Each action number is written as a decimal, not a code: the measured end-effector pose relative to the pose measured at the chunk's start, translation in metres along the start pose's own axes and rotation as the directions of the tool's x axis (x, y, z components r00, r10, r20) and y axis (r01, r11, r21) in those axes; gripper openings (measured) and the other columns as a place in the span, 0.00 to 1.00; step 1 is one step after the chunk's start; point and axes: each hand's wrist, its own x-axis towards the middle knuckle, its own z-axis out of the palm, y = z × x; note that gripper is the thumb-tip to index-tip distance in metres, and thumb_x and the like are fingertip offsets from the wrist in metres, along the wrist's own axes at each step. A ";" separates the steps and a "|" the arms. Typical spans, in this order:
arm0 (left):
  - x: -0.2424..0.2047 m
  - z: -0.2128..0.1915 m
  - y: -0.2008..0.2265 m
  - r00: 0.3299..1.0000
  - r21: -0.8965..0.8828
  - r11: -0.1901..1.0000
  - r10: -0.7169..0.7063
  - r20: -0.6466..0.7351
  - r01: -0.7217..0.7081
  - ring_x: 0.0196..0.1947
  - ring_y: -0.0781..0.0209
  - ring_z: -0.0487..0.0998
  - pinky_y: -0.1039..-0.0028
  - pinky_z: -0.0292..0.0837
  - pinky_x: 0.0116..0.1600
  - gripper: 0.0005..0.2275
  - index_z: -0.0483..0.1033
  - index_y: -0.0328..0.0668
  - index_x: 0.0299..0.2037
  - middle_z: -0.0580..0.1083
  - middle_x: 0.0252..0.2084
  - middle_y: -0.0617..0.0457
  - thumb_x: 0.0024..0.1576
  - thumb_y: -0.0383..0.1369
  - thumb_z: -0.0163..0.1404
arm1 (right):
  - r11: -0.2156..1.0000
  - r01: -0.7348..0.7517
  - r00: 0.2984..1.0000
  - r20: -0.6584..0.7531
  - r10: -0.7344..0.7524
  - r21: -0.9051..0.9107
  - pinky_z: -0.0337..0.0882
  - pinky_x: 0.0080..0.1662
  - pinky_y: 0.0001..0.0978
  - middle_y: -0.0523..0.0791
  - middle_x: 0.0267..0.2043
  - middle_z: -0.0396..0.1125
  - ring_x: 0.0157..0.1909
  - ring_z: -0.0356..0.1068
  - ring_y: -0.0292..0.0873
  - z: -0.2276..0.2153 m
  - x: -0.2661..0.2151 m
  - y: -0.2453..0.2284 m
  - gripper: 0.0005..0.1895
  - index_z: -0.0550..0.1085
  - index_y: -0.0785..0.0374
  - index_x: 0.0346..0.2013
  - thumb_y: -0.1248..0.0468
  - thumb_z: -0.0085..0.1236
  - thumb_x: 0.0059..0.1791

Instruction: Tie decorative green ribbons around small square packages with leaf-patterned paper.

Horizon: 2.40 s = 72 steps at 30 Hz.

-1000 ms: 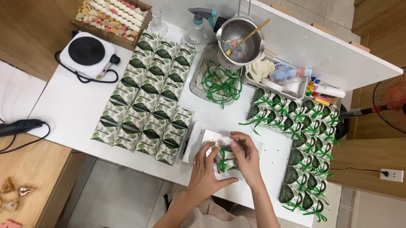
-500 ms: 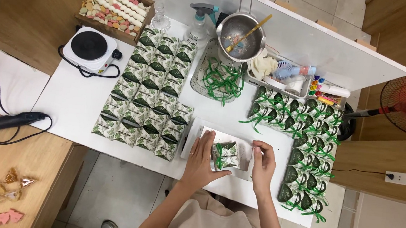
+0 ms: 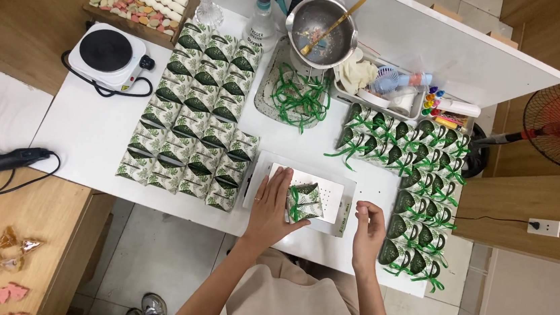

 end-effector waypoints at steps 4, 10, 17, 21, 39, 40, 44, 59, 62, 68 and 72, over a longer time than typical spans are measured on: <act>0.001 0.000 -0.002 1.000 0.002 1.000 0.003 -0.001 -0.003 0.75 0.44 0.54 0.50 0.44 0.77 0.55 0.45 0.32 0.74 0.58 0.73 0.39 0.42 0.52 0.67 | 0.999 -0.032 0.999 -0.022 0.032 -0.013 0.69 0.55 0.34 0.45 0.49 0.71 0.52 0.68 0.38 0.000 -0.003 0.000 0.11 0.73 0.66 0.46 0.60 0.51 0.58; 0.000 0.001 -0.002 1.000 0.013 1.000 -0.013 0.015 0.012 0.75 0.44 0.54 0.49 0.44 0.77 0.55 0.44 0.31 0.74 0.58 0.71 0.38 0.43 0.53 0.67 | 0.999 -0.033 0.999 -0.022 0.033 -0.042 0.69 0.53 0.32 0.45 0.49 0.71 0.50 0.68 0.37 -0.002 -0.006 0.005 0.12 0.74 0.66 0.47 0.59 0.52 0.58; 0.000 0.003 -0.001 1.000 0.021 1.000 -0.010 -0.022 0.010 0.75 0.45 0.57 0.51 0.45 0.77 0.54 0.46 0.31 0.74 0.60 0.71 0.38 0.45 0.54 0.66 | 0.999 -0.037 0.999 -0.016 0.037 -0.020 0.71 0.54 0.32 0.45 0.49 0.71 0.50 0.68 0.37 -0.003 -0.007 0.006 0.12 0.73 0.65 0.46 0.59 0.53 0.57; -0.001 0.003 -0.003 0.999 0.020 1.000 -0.016 -0.037 0.017 0.75 0.44 0.57 0.51 0.46 0.77 0.53 0.47 0.29 0.73 0.60 0.72 0.38 0.46 0.55 0.65 | 0.999 -0.036 0.999 0.004 0.037 -0.034 0.71 0.53 0.32 0.44 0.49 0.71 0.50 0.68 0.36 -0.004 -0.005 0.012 0.11 0.73 0.65 0.46 0.59 0.53 0.57; -0.002 0.007 -0.001 1.000 0.096 0.995 -0.010 -0.018 0.012 0.74 0.43 0.62 0.50 0.49 0.77 0.55 0.44 0.30 0.74 0.62 0.73 0.42 0.48 0.55 0.67 | 0.994 -0.054 0.998 -0.007 0.055 0.094 0.71 0.50 0.29 0.44 0.45 0.70 0.44 0.69 0.37 -0.019 -0.008 0.013 0.09 0.72 0.65 0.44 0.61 0.52 0.59; -0.001 0.008 0.001 1.000 0.082 0.997 -0.001 0.000 0.001 0.74 0.43 0.62 0.50 0.49 0.77 0.55 0.44 0.30 0.74 0.62 0.73 0.42 0.48 0.55 0.67 | 0.994 -0.061 0.998 -0.029 0.063 0.087 0.71 0.50 0.29 0.44 0.45 0.70 0.44 0.69 0.37 -0.024 -0.010 0.015 0.09 0.72 0.65 0.44 0.61 0.52 0.59; -0.001 0.003 -0.002 1.000 0.057 0.998 -0.017 -0.001 0.017 0.74 0.43 0.61 0.47 0.49 0.78 0.57 0.42 0.25 0.75 0.62 0.73 0.41 0.48 0.55 0.69 | 0.992 -0.044 0.998 -0.036 0.049 0.118 0.74 0.49 0.31 0.44 0.45 0.70 0.46 0.70 0.36 -0.032 -0.020 0.019 0.11 0.71 0.65 0.43 0.60 0.49 0.60; 0.002 -0.006 0.002 1.000 0.074 0.997 0.007 0.013 -0.008 0.78 0.44 0.55 0.48 0.47 0.80 0.58 0.41 0.29 0.76 0.56 0.77 0.39 0.49 0.54 0.72 | 0.985 -0.069 0.979 -0.180 0.098 0.161 0.68 0.43 0.25 0.42 0.36 0.69 0.36 0.65 0.33 -0.094 -0.037 0.033 0.18 0.73 0.66 0.44 0.56 0.41 0.63; 0.000 -0.004 0.002 0.999 0.107 0.994 0.033 0.003 -0.033 0.78 0.40 0.55 0.49 0.47 0.79 0.58 0.40 0.31 0.76 0.57 0.76 0.37 0.49 0.54 0.72 | 0.985 -0.053 0.975 -0.204 0.087 0.164 0.70 0.44 0.26 0.42 0.36 0.69 0.36 0.65 0.33 -0.099 -0.037 0.039 0.18 0.73 0.66 0.44 0.55 0.41 0.63; 0.001 -0.003 0.003 1.000 0.063 0.998 0.010 -0.026 -0.008 0.76 0.42 0.60 0.49 0.47 0.79 0.60 0.36 0.28 0.77 0.60 0.75 0.40 0.49 0.54 0.71 | 0.983 -0.056 0.977 -0.191 0.090 0.173 0.71 0.44 0.26 0.42 0.35 0.68 0.37 0.66 0.33 -0.096 -0.032 0.043 0.17 0.72 0.66 0.44 0.56 0.40 0.63; 0.002 -0.005 0.006 1.000 0.062 0.998 0.003 -0.027 -0.001 0.75 0.44 0.61 0.49 0.48 0.79 0.60 0.36 0.27 0.76 0.60 0.74 0.40 0.49 0.54 0.70 | 0.983 -0.051 0.977 -0.195 0.086 0.178 0.71 0.45 0.27 0.42 0.35 0.68 0.38 0.65 0.33 -0.091 -0.031 0.038 0.18 0.73 0.67 0.45 0.56 0.40 0.63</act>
